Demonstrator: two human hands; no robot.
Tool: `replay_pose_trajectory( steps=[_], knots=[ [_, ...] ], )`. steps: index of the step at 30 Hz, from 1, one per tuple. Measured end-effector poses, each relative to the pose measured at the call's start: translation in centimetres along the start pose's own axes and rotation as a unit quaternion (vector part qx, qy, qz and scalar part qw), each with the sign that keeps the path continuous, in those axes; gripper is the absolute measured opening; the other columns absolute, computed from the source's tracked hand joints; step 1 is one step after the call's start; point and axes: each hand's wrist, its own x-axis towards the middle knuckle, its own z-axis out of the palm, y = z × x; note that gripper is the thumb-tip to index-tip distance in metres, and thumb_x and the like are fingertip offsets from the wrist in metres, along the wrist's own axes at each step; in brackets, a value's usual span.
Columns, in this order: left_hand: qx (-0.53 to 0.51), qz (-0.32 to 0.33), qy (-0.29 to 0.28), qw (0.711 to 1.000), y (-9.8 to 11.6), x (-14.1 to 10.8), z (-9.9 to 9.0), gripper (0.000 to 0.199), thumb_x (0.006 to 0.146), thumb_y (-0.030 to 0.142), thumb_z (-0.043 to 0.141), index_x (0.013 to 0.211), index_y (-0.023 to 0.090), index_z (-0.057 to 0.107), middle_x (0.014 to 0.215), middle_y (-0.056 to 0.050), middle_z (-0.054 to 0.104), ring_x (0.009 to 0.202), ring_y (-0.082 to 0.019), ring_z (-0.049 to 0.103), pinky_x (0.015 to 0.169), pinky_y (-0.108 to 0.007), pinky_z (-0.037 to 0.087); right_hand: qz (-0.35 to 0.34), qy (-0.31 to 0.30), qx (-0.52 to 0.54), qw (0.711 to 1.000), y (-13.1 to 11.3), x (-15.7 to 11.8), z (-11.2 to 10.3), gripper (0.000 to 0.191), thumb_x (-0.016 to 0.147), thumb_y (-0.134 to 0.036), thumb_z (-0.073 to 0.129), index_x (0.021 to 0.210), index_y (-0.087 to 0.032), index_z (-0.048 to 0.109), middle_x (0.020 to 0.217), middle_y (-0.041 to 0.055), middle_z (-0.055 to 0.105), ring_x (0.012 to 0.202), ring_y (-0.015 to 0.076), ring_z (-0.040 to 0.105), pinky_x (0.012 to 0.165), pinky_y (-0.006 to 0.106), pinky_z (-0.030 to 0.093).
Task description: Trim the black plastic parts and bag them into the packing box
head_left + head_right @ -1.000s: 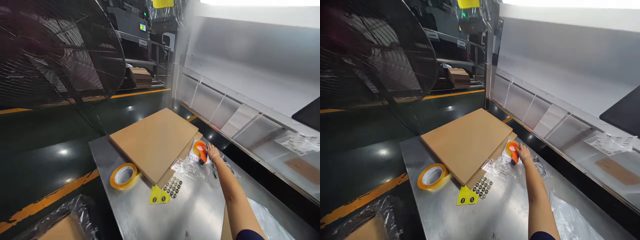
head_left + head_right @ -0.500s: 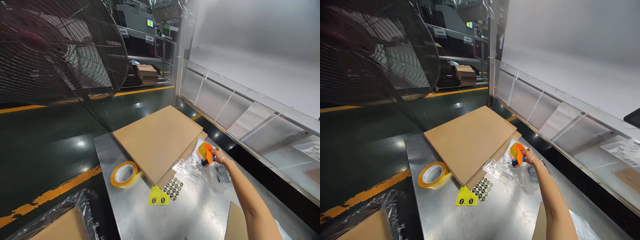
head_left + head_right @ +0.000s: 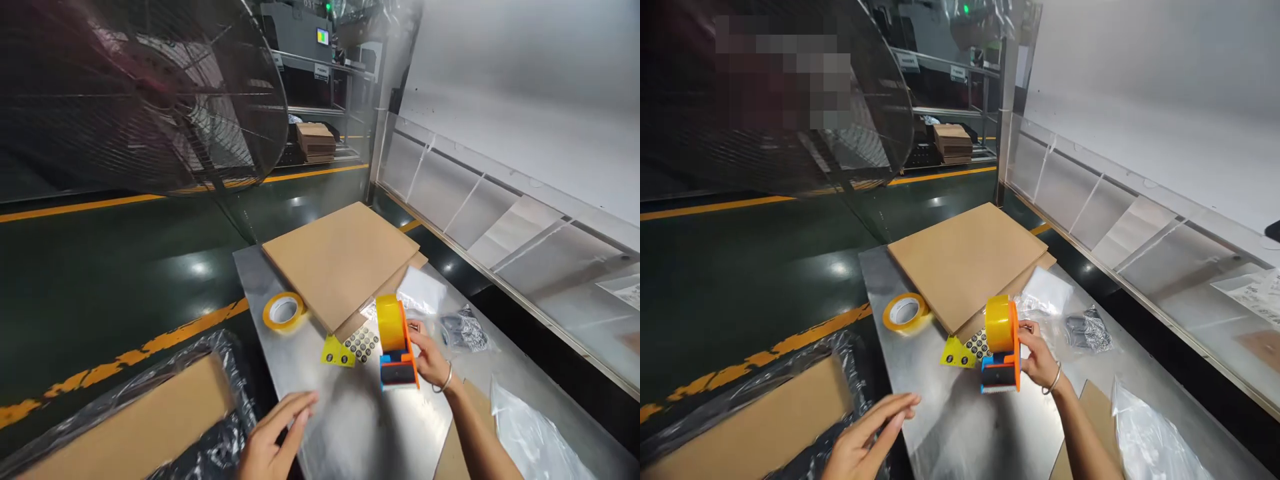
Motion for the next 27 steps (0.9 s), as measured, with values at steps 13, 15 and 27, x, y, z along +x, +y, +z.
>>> replay_pose_trajectory(
  steps=[13, 15, 27],
  knots=[
    [-0.133, -0.028, 0.057, 0.989, 3.7, -6.7, -6.9, 0.027, 0.078, 0.028, 0.053, 0.102, 0.019, 0.060, 0.102, -0.008, 0.059, 0.089, -0.017, 0.056, 0.082, -0.028, 0.045, -0.123, -0.055, 0.058, 0.989, -16.7, -4.5, 10.6, 0.038, 0.082, -0.046, 0.045, 0.111, -0.024, 0.053, 0.102, 0.0064, 0.062, 0.104, 0.0240, 0.047, 0.095, 0.044, 0.032],
    [-0.169, -0.047, 0.044, 0.983, 3.7, -8.0, -8.1, 0.031, 0.078, 0.029, 0.054, 0.108, 0.019, 0.057, 0.107, -0.008, 0.058, 0.094, -0.019, 0.055, 0.086, -0.030, 0.043, -0.129, -0.055, 0.050, 0.989, -18.3, -4.9, 11.7, 0.035, 0.082, -0.038, 0.047, 0.114, -0.024, 0.051, 0.103, 0.0066, 0.062, 0.106, 0.0245, 0.046, 0.095, 0.046, 0.031],
    [-0.406, -0.161, -0.036, 0.899, 4.4, -11.5, -10.3, 0.038, 0.073, 0.031, 0.061, 0.106, 0.013, 0.055, 0.109, -0.011, 0.061, 0.101, -0.022, 0.055, 0.088, -0.032, 0.042, -0.097, -0.057, 0.138, 0.984, -23.5, -6.7, 15.6, 0.034, 0.082, -0.046, 0.044, 0.102, -0.022, 0.057, 0.096, 0.0067, 0.062, 0.101, 0.0238, 0.048, 0.091, 0.042, 0.035]
  ],
)
